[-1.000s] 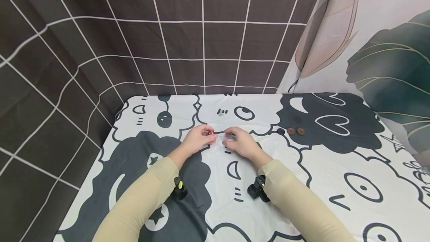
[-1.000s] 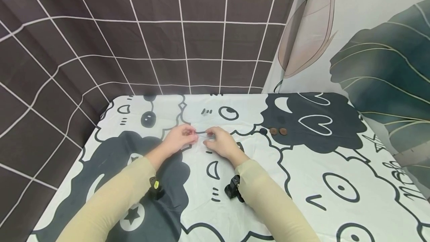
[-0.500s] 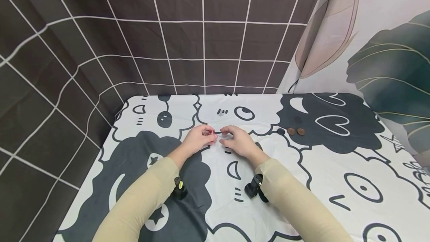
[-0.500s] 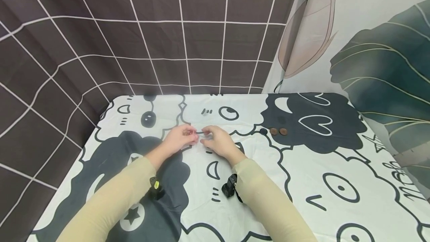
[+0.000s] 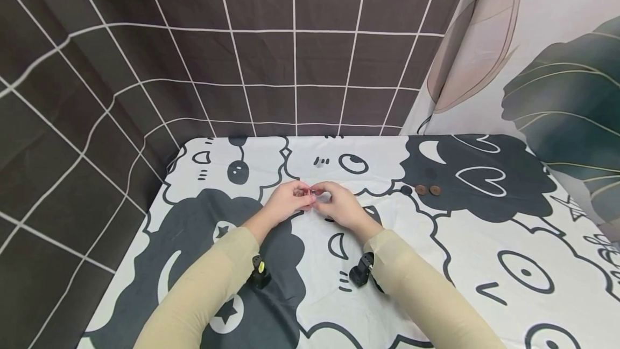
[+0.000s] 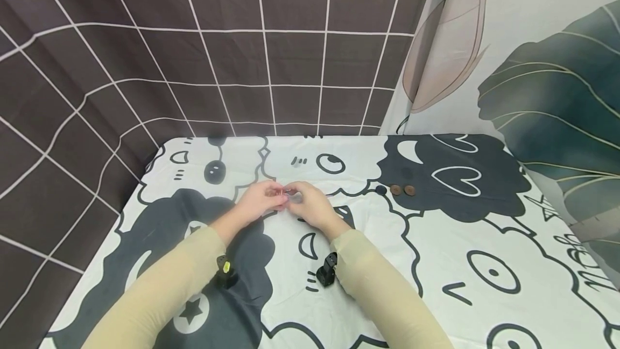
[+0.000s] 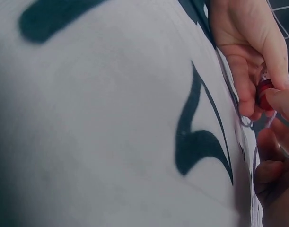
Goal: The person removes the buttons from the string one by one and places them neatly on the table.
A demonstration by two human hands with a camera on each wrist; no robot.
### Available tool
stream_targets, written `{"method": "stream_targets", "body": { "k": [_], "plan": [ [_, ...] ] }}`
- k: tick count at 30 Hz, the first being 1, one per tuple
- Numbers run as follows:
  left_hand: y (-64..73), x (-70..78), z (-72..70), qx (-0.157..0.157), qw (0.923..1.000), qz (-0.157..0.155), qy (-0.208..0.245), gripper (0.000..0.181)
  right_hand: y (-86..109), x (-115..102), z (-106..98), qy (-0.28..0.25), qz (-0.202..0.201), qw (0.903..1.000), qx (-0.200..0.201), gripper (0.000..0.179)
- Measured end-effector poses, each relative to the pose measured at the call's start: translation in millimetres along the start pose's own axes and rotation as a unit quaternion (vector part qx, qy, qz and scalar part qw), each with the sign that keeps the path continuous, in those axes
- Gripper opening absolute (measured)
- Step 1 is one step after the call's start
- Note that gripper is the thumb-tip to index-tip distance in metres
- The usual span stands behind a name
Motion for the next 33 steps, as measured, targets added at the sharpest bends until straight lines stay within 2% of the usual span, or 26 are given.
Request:
{"method": "stream_targets", "body": {
  "k": [4,10,18,26,33],
  "plan": [
    [0.3,0.3,0.4,-0.003,1.0,0.001,0.0,0.024,-0.1,0.1,1.7,0.002,-0.014,0.9999,0.005,0.034],
    [-1.1,-1.9,2.1,-0.016,0.9996,0.004,0.022,0.024,-0.7,0.3,2.5,0.011,-0.01,0.9999,0.006,0.035],
    [-1.1,-1.5,2.2,-0.018,0.9996,0.004,0.022,0.024,-1.2,0.7,2.5,0.013,-0.017,0.9996,0.019,0.031],
    [-1.0,-1.3,1.2,-0.018,0.9996,-0.013,0.014,0.026,1.6,2.7,-1.5,0.016,0.017,0.9995,0.02,0.028],
    [-2.8,-2.9,0.2,-0.013,0.9999,-0.006,0.007,0.029,5.0,3.9,-5.6,0.021,0.047,0.9986,0.011,0.03]
  ]
}}
Point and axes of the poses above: each hand's wrist, its own y-axis away from the middle knuckle, its own z-axis out of the palm, x = y × z, the point moved 3 cm from there along -y, towards the middle knuckle, and after that the axes turned 9 degrees about -z, right-handed, at the moved point
